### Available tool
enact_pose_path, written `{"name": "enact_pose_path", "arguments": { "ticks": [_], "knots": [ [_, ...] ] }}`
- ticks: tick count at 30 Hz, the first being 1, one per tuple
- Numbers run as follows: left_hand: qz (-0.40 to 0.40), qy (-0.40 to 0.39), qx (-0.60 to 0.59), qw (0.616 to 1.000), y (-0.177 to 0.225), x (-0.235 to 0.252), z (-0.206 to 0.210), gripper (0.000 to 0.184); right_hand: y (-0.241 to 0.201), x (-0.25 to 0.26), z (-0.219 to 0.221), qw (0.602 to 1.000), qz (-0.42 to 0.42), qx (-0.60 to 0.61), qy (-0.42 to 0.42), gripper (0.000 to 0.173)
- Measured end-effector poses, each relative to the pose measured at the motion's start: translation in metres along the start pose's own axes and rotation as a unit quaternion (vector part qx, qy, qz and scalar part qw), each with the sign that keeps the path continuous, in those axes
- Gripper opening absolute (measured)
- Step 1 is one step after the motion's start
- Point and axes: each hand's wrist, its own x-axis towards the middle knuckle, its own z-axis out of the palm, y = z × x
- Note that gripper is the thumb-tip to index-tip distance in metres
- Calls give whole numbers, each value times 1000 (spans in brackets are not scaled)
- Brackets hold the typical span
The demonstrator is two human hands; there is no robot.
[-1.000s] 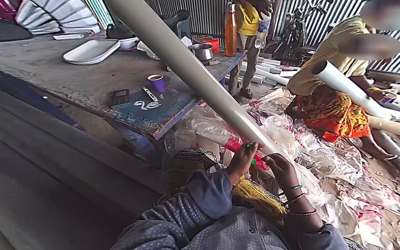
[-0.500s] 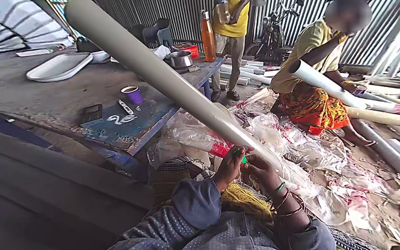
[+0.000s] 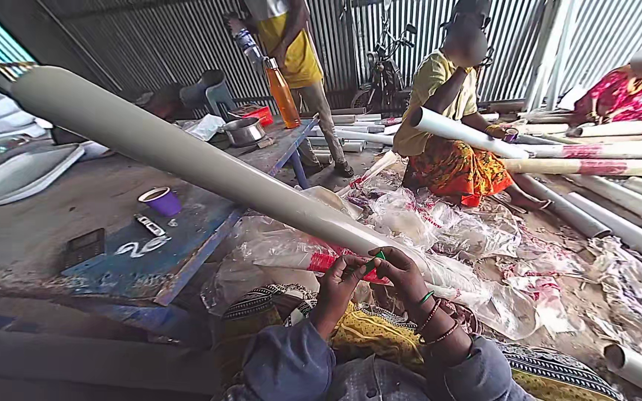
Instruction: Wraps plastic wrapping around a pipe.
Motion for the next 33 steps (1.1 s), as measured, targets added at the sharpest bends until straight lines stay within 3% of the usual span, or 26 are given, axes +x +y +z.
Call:
{"name": "enact_pose_path", "arguments": {
  "ticks": [5,14,21,27,31,33],
  "knots": [
    [-5,12,2,1000,4,-4,1,9,-3,-3,2,1000,10,-5,-4,17],
    [-19,41,-6,999,5,-1,-2,26,-2,-2,-1,1000,-14,3,3,18],
    [28,60,-43,997,4,2,-6,38,-3,-1,-2,1000,-19,-13,12,19],
    [177,35,-50,982,23,6,-14,32,-1,-1,-3,1000,-20,-19,13,19],
    [286,9,-3,958,65,9,-18,24,-2,-2,-1,999,-23,-21,8,19],
    [334,0,-4,942,92,8,-16,9,-1,-3,0,999,-27,-19,6,18]
  ]
}}
